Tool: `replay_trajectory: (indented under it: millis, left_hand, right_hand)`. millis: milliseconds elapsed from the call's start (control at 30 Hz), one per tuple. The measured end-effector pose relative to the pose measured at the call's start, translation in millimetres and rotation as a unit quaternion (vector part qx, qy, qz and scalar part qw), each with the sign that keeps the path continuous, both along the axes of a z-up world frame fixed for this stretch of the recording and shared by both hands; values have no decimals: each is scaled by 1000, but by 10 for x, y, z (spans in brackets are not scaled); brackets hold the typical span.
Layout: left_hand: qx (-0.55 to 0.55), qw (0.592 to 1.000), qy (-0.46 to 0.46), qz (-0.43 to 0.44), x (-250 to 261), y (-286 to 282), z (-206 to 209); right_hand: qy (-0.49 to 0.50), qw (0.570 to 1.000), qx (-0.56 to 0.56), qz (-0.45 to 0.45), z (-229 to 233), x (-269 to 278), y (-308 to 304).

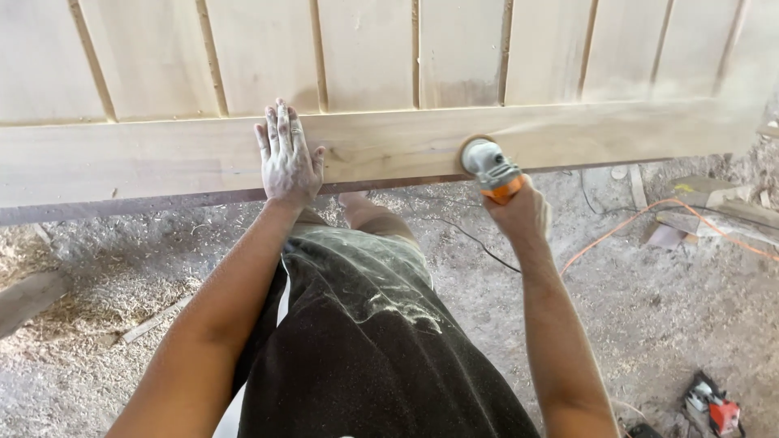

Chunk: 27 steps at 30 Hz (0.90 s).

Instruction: Sanding a wooden door using a power sander.

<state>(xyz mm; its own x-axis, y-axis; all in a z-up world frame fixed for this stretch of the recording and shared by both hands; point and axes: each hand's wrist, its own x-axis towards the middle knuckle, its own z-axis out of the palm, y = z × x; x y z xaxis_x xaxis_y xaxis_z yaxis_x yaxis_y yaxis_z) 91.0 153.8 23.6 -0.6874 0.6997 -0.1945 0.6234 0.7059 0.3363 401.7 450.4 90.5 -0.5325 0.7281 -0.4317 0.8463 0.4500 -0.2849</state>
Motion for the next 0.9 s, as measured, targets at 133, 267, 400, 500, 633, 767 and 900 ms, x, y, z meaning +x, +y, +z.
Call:
replay_trajectory:
  millis: [133,267,400,500,633,767,900]
  left_hand:
    - [-18,1000,-3,-4,-13,-64,-55]
    - [-26,1000,5,-10,-56,-179,-12]
    - [-24,999,-14,-22,-156,-365,125]
    - [-2,1000,-4,-25,-307,-521,161]
    - [38,999,11,-15,-556,-740,119]
    - [43,999,13,3,-845,-1016,32]
    - [45,998,51,-4,-1026,-1332,-210]
  right_hand:
    - [32,999,2,-7,-30,227,265]
    - [38,995,41,-79,7,363,480]
    - [81,971,1,-225,-236,444,465]
    - [202,957,-5,-209,-437,153,223]
    - [214,966,19,-143,-297,-524,-497]
    - [132,987,35,-82,-5,-1394,-1253]
    - [68,997,-45,-17,-12,-1970,-1888]
